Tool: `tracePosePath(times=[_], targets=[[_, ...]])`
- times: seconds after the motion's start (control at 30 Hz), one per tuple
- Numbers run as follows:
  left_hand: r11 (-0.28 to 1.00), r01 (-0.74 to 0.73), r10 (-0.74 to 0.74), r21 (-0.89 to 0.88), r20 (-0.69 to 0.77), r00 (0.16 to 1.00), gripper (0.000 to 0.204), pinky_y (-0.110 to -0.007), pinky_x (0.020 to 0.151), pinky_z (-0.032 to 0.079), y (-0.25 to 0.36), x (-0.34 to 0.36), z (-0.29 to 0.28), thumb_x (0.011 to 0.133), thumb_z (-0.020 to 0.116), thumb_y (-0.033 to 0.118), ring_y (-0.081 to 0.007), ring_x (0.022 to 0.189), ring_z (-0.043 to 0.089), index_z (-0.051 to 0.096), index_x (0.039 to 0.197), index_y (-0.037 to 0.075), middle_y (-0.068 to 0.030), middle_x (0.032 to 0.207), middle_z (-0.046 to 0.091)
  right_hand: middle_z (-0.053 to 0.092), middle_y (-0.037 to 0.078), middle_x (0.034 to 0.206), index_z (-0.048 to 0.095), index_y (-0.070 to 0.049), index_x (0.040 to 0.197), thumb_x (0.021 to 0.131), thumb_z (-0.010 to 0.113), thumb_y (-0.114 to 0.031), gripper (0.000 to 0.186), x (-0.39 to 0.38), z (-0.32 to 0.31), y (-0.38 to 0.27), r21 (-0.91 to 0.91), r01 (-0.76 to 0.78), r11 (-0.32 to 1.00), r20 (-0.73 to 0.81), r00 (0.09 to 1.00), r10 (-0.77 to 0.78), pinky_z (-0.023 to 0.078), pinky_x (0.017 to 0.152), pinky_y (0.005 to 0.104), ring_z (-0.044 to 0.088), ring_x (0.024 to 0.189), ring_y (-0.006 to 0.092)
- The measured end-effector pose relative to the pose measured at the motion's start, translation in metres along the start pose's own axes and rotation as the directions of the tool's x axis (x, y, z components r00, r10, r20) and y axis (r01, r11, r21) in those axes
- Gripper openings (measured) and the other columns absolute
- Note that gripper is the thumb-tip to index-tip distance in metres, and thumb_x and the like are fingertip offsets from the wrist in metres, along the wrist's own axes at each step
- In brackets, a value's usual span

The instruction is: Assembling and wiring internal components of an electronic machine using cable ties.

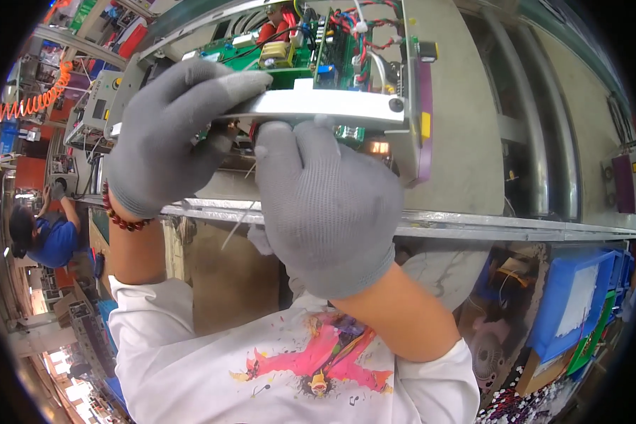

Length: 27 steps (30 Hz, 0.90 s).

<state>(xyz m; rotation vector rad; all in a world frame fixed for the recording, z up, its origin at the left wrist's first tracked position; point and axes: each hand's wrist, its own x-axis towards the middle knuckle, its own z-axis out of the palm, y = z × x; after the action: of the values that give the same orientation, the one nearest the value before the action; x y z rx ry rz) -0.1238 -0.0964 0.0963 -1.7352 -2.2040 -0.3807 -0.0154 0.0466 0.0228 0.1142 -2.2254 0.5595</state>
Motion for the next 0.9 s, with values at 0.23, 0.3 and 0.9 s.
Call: tracePosePath(times=[0.23,0.3,0.9], targets=[[0.994,-0.053,0.059,0.093,-0.053,0.997,0.054,-0.037,0.066,0.049,-0.008,-0.007,0.005,0.063,0.065,-0.009,-0.0284,0.077,0.06,0.065,0.114,0.008,-0.0105,0.084,0.061,0.063,0.012,0.078,0.064,-0.007,0.088,0.075,0.071,-0.003,0.015,0.001,-0.011,-0.015,0.001,-0.163,0.987,0.075,0.984,0.163,0.052,0.061,0.0358,0.063,0.066,0.0296],[1.0,-0.001,0.001,0.006,-0.029,1.0,0.054,-0.035,0.064,0.048,-0.006,-0.006,0.002,0.067,0.063,-0.01,-0.026,0.069,0.058,0.062,0.118,0.009,-0.01,0.079,0.059,0.063,0.012,0.078,0.064,-0.006,0.087,0.075,0.071,-0.002,0.014,-0.006,-0.02,-0.011,0.006,-0.175,0.984,0.036,0.984,0.175,0.052,0.063,0.0364,0.063,0.067,0.0295],[0.975,0.197,-0.15,-0.1,0.352,0.924,0.033,-0.034,0.072,0.05,-0.009,0.009,-0.033,0.071,0.065,-0.003,-0.0254,0.076,0.063,0.062,0.104,0.0,-0.0142,0.084,0.062,0.064,0.011,0.076,0.065,-0.004,0.088,0.078,0.068,-0.001,0.011,-0.007,-0.016,-0.004,-0.006,-0.088,0.996,-0.02,0.996,0.088,0.05,0.061,0.0318,0.062,0.063,0.0244]])
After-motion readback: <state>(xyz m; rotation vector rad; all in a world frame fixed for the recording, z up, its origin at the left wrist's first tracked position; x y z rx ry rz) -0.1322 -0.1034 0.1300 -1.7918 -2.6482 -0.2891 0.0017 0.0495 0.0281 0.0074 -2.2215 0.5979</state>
